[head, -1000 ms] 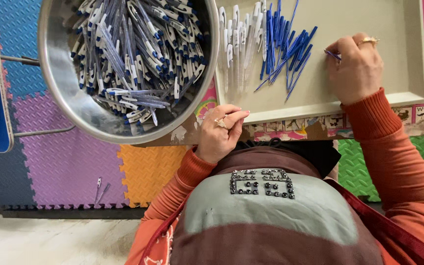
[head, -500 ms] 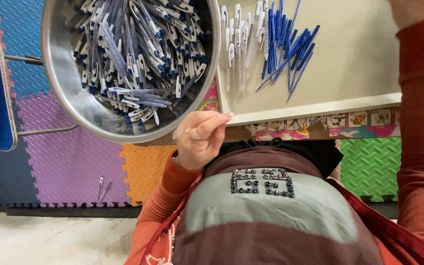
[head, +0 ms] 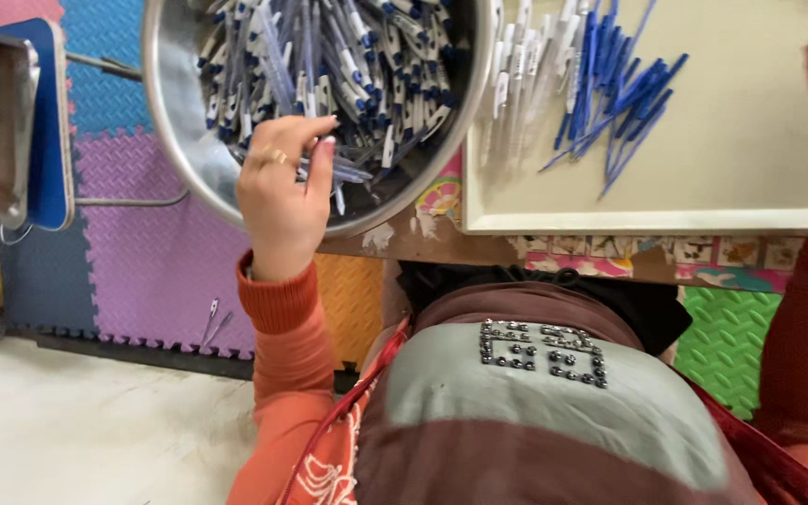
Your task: The person assembles ballpoint pens by hand, picking up pen barrels from a large metal bowl and inserting ink cartridges and pen caps.
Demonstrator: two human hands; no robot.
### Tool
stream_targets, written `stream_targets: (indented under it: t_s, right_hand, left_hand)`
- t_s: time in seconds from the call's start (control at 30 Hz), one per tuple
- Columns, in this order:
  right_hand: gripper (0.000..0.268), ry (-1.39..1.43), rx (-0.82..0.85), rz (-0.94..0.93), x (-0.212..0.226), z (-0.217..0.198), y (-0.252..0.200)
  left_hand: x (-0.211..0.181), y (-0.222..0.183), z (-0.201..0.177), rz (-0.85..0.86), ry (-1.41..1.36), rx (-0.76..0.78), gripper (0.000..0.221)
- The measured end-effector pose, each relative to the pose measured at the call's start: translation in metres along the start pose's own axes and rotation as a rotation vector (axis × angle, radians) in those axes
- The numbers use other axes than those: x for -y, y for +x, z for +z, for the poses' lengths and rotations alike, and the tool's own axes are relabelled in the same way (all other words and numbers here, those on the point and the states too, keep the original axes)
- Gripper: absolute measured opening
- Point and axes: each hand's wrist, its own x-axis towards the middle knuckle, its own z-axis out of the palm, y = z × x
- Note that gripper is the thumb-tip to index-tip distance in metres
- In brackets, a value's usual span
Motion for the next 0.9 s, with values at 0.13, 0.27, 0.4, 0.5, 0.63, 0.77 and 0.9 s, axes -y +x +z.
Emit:
stream_targets:
  t_s: [0.13,0.27,0.4,0.5,0.63,0.77,0.9]
  right_hand:
    - [0.021,-0.216,-0.139,0.213,0.123,0.051,-0.026]
    - [0.017,-0.111,-0.115,0.197,0.181,0.077,-0.023]
    - [0.017,-0.159,-0.043,0.151,0.228,0.094,-0.016]
    - [0.011,-0.154,-0.037,0.138,0.222,0.099,-0.021]
    - [0.013,-0.154,-0.055,0.199,0.226,0.109,-0.029]
    - [0.033,-0.034,-0.050,0.287,0.220,0.126,-0.038]
    - [0.009,-0.051,-0.019,0.278,0.241,0.145,-0.040]
  left_hand:
    - [0.023,0.008,0.019,-0.150,0.170,0.340,0.013]
    - [0.027,0.021,0.050,0.009,0.300,0.595,0.023]
    - [0.036,0.031,0.067,0.286,0.428,0.599,0.021]
    - [0.046,0.031,0.065,0.420,0.326,0.466,0.010]
    - [0.032,0.031,0.052,0.457,0.125,0.245,0.014]
    - [-0.024,0.028,0.033,0.080,-0.527,0.167,0.015]
    - [-0.071,0.016,0.074,-0.037,-1.387,0.083,0.011]
